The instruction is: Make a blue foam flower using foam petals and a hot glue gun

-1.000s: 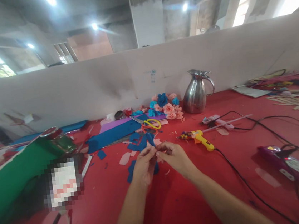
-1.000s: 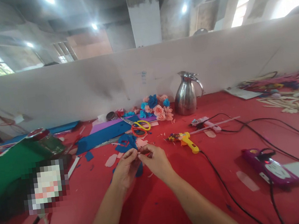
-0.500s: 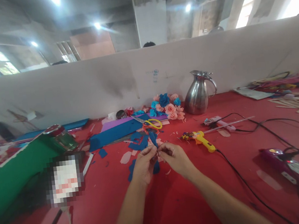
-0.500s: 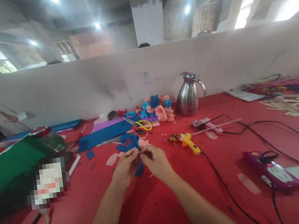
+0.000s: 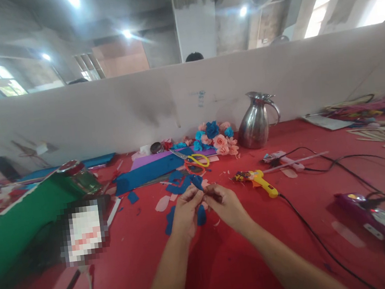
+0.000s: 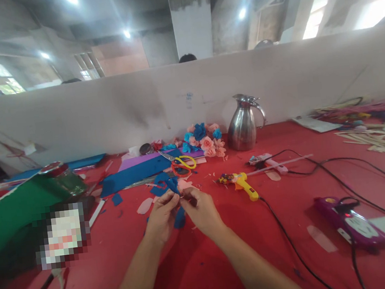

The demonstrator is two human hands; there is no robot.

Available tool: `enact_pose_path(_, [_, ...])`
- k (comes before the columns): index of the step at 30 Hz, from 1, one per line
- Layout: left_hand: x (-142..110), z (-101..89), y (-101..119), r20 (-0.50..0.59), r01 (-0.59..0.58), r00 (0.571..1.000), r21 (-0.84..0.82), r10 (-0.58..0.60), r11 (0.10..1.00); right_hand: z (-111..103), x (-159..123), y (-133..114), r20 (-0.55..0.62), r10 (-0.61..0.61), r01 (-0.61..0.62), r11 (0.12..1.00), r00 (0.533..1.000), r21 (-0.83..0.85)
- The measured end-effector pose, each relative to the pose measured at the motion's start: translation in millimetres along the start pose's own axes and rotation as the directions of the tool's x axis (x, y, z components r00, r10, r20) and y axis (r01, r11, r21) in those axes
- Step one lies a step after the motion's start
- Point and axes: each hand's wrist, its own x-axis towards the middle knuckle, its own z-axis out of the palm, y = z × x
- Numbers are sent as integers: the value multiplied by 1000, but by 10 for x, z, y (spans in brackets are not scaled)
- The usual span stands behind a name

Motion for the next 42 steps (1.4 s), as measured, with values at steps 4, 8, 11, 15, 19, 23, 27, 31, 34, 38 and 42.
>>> enact_pose_path(4, [25, -54, -12, 25, -27, 999, 47, 26, 999, -21, 13, -36, 0, 38, -38, 999, 999, 33])
enact_pose_path(8, [21, -74, 7, 74, -60, 996, 101, 53, 993, -27, -1, -80, 15, 40, -41, 997, 999, 71])
enact_pose_path(11, [-3, -43, 52, 60, -82, 995, 117, 75, 990, -12, -28, -109, 50, 2, -9, 988, 999, 156])
enact_pose_path(15, [-38, 11, 113, 35, -96, 995, 109, 93, 989, -5, -40, -117, 45, -37, 29, 984, 998, 176])
enact_pose_path(19, [-55, 19, 126, 53, -84, 995, 108, 79, 991, -21, -19, -106, 23, -60, 57, 993, 998, 108])
enact_pose_path(23, [-75, 13, 161, 76, -110, 992, 88, 103, 990, -33, -5, -89, 32, -77, 73, 991, 997, 116])
enact_pose_path(27, [-106, 23, 241, 91, -190, 979, 99, 181, 977, -41, 2, -51, 36, -120, 115, 987, 992, 114])
enact_pose_path(31, [-122, 14, 294, 92, -264, 964, 173, 251, 949, -48, 11, -34, 40, -155, 152, 987, 987, 59])
enact_pose_path(34, [-119, -9, 314, 103, -281, 959, 208, 265, 937, -46, 12, -35, 47, -160, 160, 987, 986, 3])
enact_pose_path(38, [-109, -33, 338, 49, -299, 954, 223, 295, 928, -42, 11, -20, 27, -130, 130, 991, 991, 7])
enact_pose_path(42, [-116, -9, 332, 40, -265, 963, 288, 265, 920, -43, 26, 6, 14, -43, 42, 997, 999, 62])
